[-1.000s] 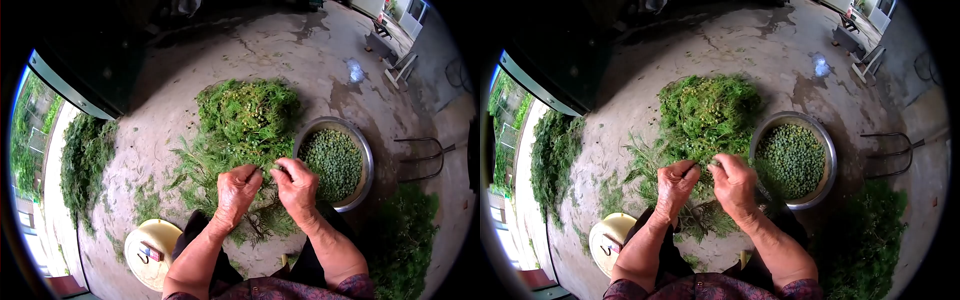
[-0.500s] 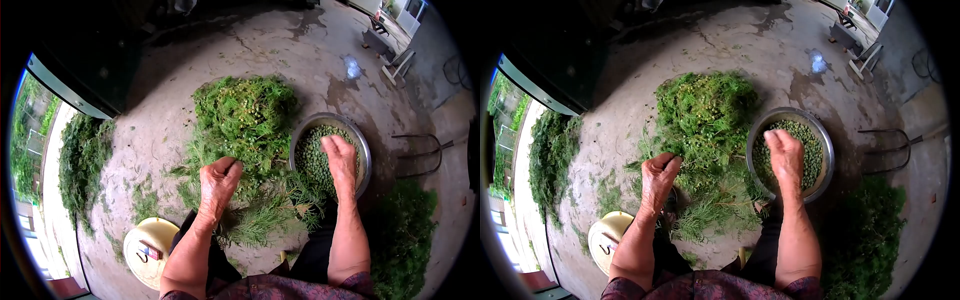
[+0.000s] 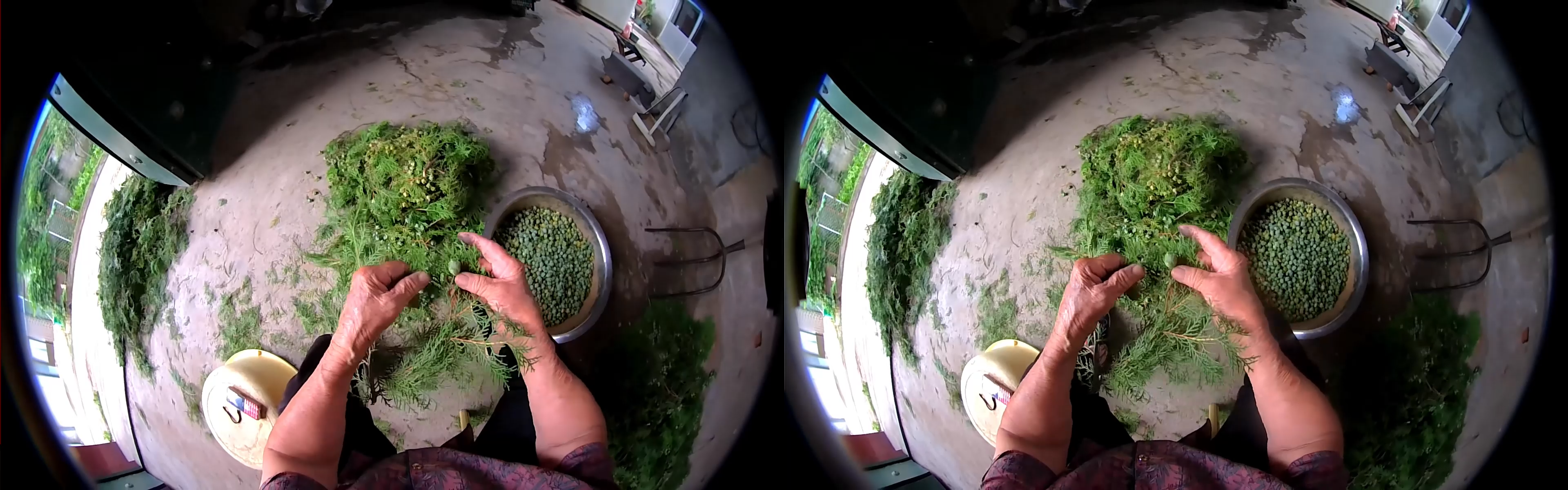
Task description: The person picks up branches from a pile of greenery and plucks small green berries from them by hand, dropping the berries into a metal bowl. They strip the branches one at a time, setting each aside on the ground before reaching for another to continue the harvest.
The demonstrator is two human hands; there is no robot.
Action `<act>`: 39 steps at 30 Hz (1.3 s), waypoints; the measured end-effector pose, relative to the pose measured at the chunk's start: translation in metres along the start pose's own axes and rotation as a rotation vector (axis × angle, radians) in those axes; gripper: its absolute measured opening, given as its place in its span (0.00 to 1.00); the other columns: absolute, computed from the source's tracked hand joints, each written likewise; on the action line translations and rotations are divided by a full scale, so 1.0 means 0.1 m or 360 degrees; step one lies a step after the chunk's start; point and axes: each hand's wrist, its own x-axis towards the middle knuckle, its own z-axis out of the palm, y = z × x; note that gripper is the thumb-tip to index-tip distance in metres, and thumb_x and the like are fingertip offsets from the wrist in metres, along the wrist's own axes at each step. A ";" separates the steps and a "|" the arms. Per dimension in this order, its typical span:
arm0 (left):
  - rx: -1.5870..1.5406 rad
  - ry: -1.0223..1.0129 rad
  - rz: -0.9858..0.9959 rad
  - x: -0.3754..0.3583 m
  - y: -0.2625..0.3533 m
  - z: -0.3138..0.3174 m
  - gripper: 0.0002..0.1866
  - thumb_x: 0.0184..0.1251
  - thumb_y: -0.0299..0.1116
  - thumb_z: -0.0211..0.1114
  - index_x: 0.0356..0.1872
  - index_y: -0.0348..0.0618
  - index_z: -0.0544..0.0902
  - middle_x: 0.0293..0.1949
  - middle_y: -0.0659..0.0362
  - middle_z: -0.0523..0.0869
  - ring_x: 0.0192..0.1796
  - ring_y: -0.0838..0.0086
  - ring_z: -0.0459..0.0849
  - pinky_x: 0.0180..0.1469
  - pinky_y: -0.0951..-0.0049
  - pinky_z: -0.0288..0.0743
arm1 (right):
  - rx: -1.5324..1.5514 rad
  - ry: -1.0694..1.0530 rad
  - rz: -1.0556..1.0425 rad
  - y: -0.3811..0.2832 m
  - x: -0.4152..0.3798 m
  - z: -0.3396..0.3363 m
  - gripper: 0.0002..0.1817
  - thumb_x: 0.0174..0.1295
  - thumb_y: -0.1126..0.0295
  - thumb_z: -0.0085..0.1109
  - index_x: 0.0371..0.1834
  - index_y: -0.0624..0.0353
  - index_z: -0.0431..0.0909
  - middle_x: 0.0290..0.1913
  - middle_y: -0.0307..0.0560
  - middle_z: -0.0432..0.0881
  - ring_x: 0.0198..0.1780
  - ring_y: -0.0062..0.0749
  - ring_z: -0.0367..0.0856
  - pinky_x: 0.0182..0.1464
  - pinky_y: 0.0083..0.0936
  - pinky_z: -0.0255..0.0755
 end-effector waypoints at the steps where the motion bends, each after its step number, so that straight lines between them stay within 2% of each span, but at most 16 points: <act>1: -0.0007 -0.0093 -0.0004 0.01 -0.04 0.00 0.18 0.57 0.42 0.67 0.20 0.37 0.77 0.17 0.68 0.73 0.24 0.86 0.66 0.25 0.78 0.60 | 0.0246 0.0020 0.0002 -0.01 -0.01 0.08 0.32 0.51 0.80 0.62 0.63 0.60 0.64 0.45 0.46 0.78 0.43 0.21 0.76 0.44 0.17 0.72; 3: 0.0116 -0.0235 -0.0095 -0.01 0.00 -0.03 0.22 0.52 0.50 0.70 0.25 0.36 0.81 0.18 0.67 0.76 0.24 0.85 0.68 0.26 0.77 0.62 | 0.0116 0.0056 -0.0034 -0.06 -0.03 0.20 0.30 0.53 0.82 0.59 0.62 0.62 0.64 0.45 0.45 0.78 0.44 0.21 0.75 0.46 0.17 0.71; 9: -0.0109 -0.0166 -0.0194 -0.03 0.00 0.13 0.11 0.55 0.32 0.68 0.34 0.35 0.83 0.24 0.64 0.82 0.26 0.85 0.76 0.28 0.80 0.70 | -0.0203 0.0065 -0.0319 0.11 0.03 0.30 0.26 0.51 0.81 0.59 0.56 0.63 0.69 0.49 0.46 0.77 0.49 0.25 0.74 0.53 0.22 0.68; 13: -0.0261 -0.0035 -0.0263 -0.04 -0.03 0.15 0.10 0.55 0.30 0.64 0.36 0.35 0.83 0.23 0.60 0.84 0.27 0.82 0.78 0.31 0.78 0.73 | -0.0294 0.0417 -0.0590 0.06 0.02 0.36 0.24 0.47 0.83 0.61 0.51 0.62 0.74 0.48 0.50 0.77 0.51 0.31 0.73 0.55 0.24 0.66; 16: -0.0012 0.0036 -0.0131 -0.03 -0.07 0.14 0.08 0.54 0.31 0.65 0.33 0.37 0.83 0.20 0.58 0.83 0.24 0.82 0.77 0.29 0.76 0.72 | -0.1350 0.0617 -0.1228 -0.13 0.01 0.31 0.24 0.42 0.83 0.64 0.47 0.58 0.77 0.40 0.46 0.77 0.43 0.36 0.75 0.48 0.26 0.70; 17: 0.0103 0.0045 -0.0092 -0.04 -0.06 0.13 0.08 0.54 0.31 0.66 0.32 0.38 0.82 0.19 0.57 0.82 0.23 0.81 0.77 0.28 0.75 0.72 | -0.1453 0.0515 -0.1357 -0.15 0.03 0.32 0.22 0.39 0.81 0.65 0.42 0.56 0.78 0.35 0.44 0.75 0.38 0.40 0.73 0.41 0.28 0.71; 21: 0.0145 0.0066 0.0050 0.00 -0.20 0.15 0.09 0.54 0.34 0.67 0.28 0.39 0.81 0.18 0.55 0.80 0.20 0.78 0.74 0.25 0.73 0.70 | -0.1227 0.0097 -0.1052 -0.05 0.05 0.31 0.16 0.47 0.79 0.64 0.42 0.61 0.76 0.35 0.50 0.77 0.34 0.41 0.79 0.33 0.30 0.73; 24: 0.0028 0.0033 0.0107 -0.01 -0.24 0.15 0.07 0.56 0.31 0.66 0.30 0.38 0.82 0.18 0.59 0.80 0.22 0.82 0.73 0.26 0.76 0.69 | -0.1050 0.0093 -0.0870 -0.01 0.01 0.31 0.13 0.49 0.79 0.63 0.40 0.62 0.75 0.34 0.51 0.78 0.32 0.41 0.79 0.33 0.28 0.73; 25: -0.0047 0.0010 0.0114 -0.02 -0.22 0.15 0.06 0.57 0.30 0.65 0.30 0.38 0.82 0.19 0.60 0.80 0.23 0.83 0.73 0.27 0.76 0.69 | -0.1012 0.0148 -0.0947 0.00 0.01 0.32 0.10 0.51 0.79 0.63 0.37 0.63 0.75 0.31 0.51 0.79 0.28 0.35 0.80 0.31 0.27 0.72; 28: -0.0264 -0.0057 -0.0119 -0.07 0.02 0.13 0.04 0.58 0.26 0.62 0.33 0.36 0.82 0.22 0.65 0.81 0.27 0.85 0.72 0.30 0.79 0.68 | -0.0987 0.0254 -0.0533 -0.05 -0.05 0.32 0.09 0.52 0.78 0.62 0.36 0.63 0.75 0.29 0.48 0.79 0.25 0.25 0.79 0.27 0.23 0.71; 30: -0.0320 -0.0070 -0.0212 -0.08 0.10 0.12 0.04 0.58 0.25 0.62 0.33 0.36 0.82 0.23 0.66 0.80 0.27 0.85 0.72 0.30 0.79 0.67 | -0.0405 0.0454 -0.0354 0.01 0.00 0.30 0.04 0.55 0.77 0.58 0.34 0.64 0.76 0.23 0.37 0.77 0.23 0.19 0.74 0.25 0.17 0.68; 32: -0.0444 0.0005 -0.0132 -0.09 0.06 0.12 0.05 0.59 0.26 0.62 0.33 0.35 0.82 0.23 0.68 0.79 0.26 0.86 0.71 0.29 0.79 0.65 | -0.0111 0.0731 -0.0248 -0.05 0.12 0.04 0.03 0.55 0.79 0.56 0.33 0.64 0.76 0.23 0.37 0.76 0.22 0.17 0.72 0.24 0.16 0.66; 34: -0.0436 0.0152 -0.0052 -0.05 -0.06 0.09 0.06 0.60 0.27 0.62 0.33 0.35 0.82 0.23 0.68 0.79 0.26 0.86 0.70 0.28 0.80 0.64 | -0.0204 0.0931 -0.0291 -0.11 0.19 -0.25 0.07 0.55 0.80 0.56 0.37 0.61 0.77 0.28 0.38 0.79 0.27 0.20 0.77 0.28 0.16 0.72; 36: -0.0684 0.0355 -0.0133 0.00 -0.03 0.06 0.07 0.62 0.28 0.61 0.30 0.34 0.80 0.22 0.68 0.77 0.25 0.85 0.69 0.27 0.80 0.63 | -0.0703 0.1058 -0.0367 -0.01 0.24 -0.69 0.14 0.53 0.84 0.55 0.43 0.60 0.77 0.38 0.45 0.79 0.38 0.29 0.78 0.40 0.24 0.74; 38: -0.0772 0.0459 -0.0073 0.03 -0.04 -0.02 0.07 0.62 0.29 0.61 0.31 0.34 0.79 0.23 0.68 0.77 0.26 0.85 0.69 0.27 0.80 0.63 | -0.1821 0.1353 -0.0591 -0.09 0.13 -0.85 0.18 0.52 0.84 0.55 0.48 0.60 0.75 0.51 0.51 0.73 0.53 0.42 0.72 0.53 0.31 0.68; 39: -0.0852 0.0514 -0.0069 0.01 0.03 -0.05 0.08 0.62 0.30 0.61 0.31 0.34 0.79 0.25 0.68 0.77 0.26 0.85 0.69 0.28 0.80 0.63 | -0.1840 0.1395 -0.0563 -0.12 0.11 -0.83 0.19 0.51 0.83 0.56 0.49 0.61 0.75 0.56 0.52 0.69 0.56 0.46 0.68 0.57 0.33 0.65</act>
